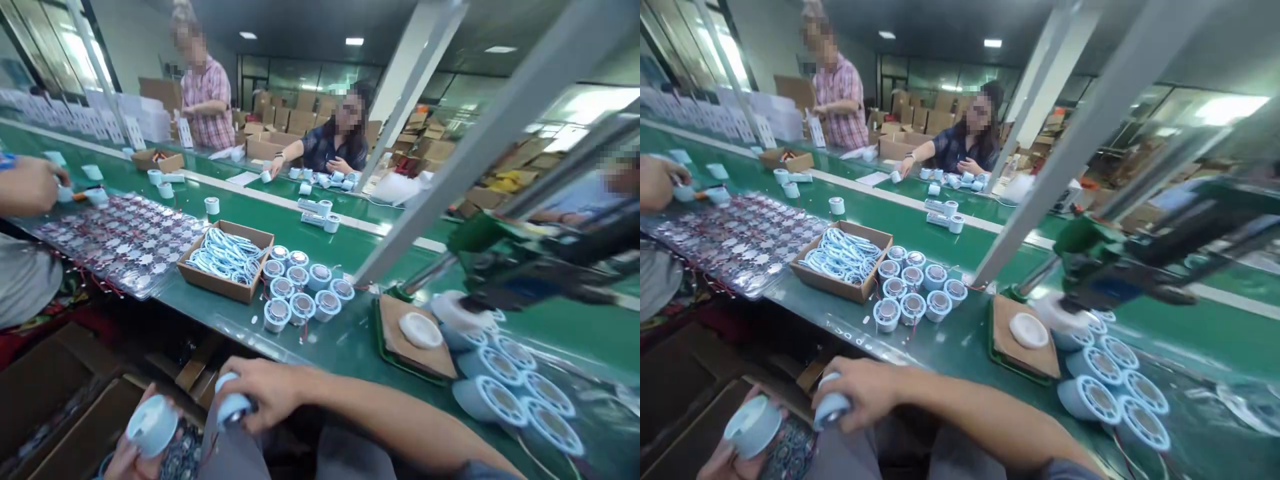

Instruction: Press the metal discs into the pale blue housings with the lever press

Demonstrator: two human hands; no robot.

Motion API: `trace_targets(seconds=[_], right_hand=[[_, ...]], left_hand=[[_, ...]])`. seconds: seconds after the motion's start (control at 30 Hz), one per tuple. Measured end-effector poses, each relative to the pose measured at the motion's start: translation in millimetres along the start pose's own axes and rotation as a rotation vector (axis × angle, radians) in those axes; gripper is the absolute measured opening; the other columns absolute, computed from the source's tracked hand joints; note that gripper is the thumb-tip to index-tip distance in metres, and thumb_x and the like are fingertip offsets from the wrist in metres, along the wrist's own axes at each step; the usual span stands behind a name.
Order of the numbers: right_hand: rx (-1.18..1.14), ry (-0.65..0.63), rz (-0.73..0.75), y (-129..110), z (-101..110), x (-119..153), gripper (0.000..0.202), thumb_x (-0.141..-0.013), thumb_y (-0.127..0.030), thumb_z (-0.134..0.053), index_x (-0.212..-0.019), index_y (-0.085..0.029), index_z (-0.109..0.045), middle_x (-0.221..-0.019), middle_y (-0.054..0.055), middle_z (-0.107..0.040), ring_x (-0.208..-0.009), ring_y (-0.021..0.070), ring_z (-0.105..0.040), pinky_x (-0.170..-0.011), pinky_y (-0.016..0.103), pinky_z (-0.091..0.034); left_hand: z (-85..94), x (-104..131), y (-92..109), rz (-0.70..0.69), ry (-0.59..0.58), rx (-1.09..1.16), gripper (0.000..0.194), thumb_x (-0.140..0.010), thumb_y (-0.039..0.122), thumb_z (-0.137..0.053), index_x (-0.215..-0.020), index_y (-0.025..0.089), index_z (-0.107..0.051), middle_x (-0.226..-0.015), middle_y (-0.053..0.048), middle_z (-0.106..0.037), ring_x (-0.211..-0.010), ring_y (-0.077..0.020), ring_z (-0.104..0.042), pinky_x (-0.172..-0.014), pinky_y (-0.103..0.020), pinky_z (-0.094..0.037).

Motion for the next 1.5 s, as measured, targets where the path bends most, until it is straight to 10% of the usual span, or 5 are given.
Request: trace_targets(seconds=[0.27, 0.63, 1.03, 1.27, 1.5], right_hand=[[-0.242, 0.726, -0.252, -53.5, 41.0, 153.0, 0.043, -0.078, -0.026, -0.062, -0.121, -0.019, -0.062, -0.13, 0.009, -0.047, -0.119, 0.0198, -0.051, -0.105, 0.032, -0.042], [-0.139, 1.084, -0.553, 8.8, 18.5, 235.0, 0.054, -0.086, -0.049, -0.044, -0.127, -0.017, -0.059, -0.12, 0.01, -0.062, -0.108, 0.0228, -0.06, -0.102, 0.039, -0.047], [0.113, 1.328, -0.509, 13.9, 0.9, 201.1, 0.043, -0.095, -0.04, -0.036, -0.112, -0.018, -0.068, -0.133, 0.013, -0.05, -0.12, 0.0288, -0.046, -0.105, 0.051, -0.039], [0.403, 1.33, -0.497, 2.6, -4.5, 199.7, 0.038, -0.1, -0.04, -0.034, -0.097, -0.018, -0.064, -0.125, 0.013, -0.054, -0.113, 0.0288, -0.05, -0.091, 0.045, -0.046], [0.522, 1.38, -0.428, 11.0, -6.6, 200.3, 0.032, -0.099, -0.034, -0.035, -0.112, -0.021, -0.061, -0.125, 0.013, -0.051, -0.11, 0.0272, -0.054, -0.089, 0.044, -0.052]], left_hand=[[-129.6, 74.0, 118.6, -0.662, -0.391, -0.691, 0.044, -0.061, 0.026, -0.078, -0.104, 0.026, -0.067, -0.11, -0.006, -0.069, -0.101, -0.0293, -0.066, -0.089, -0.038, -0.057], [-323.7, 135.0, 84.5, -1.423, -0.84, -1.754, 0.029, -0.084, 0.004, -0.051, -0.106, 0.018, -0.063, -0.118, -0.013, -0.061, -0.111, -0.0285, -0.054, -0.093, -0.04, -0.049], [-338.6, 111.7, 90.7, -1.273, -0.809, -1.647, 0.058, -0.079, 0.012, -0.063, -0.135, 0.018, -0.049, -0.143, -0.017, -0.046, -0.127, -0.0298, -0.048, -0.108, -0.043, -0.042], [-330.1, 7.2, 208.3, -0.916, -0.418, -1.022, 0.003, -0.079, 0.017, -0.071, -0.082, 0.018, -0.07, -0.092, -0.012, -0.068, -0.106, -0.028, -0.062, -0.105, -0.041, -0.044], [-336.4, -86.3, 253.8, -0.861, -0.168, -0.871, 0.031, -0.096, 0.036, -0.058, -0.12, 0.016, -0.06, -0.122, -0.01, -0.061, -0.104, -0.0204, -0.062, -0.091, -0.041, -0.054]])
Point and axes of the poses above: each hand's wrist, its own x-axis away from the middle knuckle, its own z-axis out of the back of the hand, y = z × x, the point moved 3 cm from there along -x, towards the middle knuckle
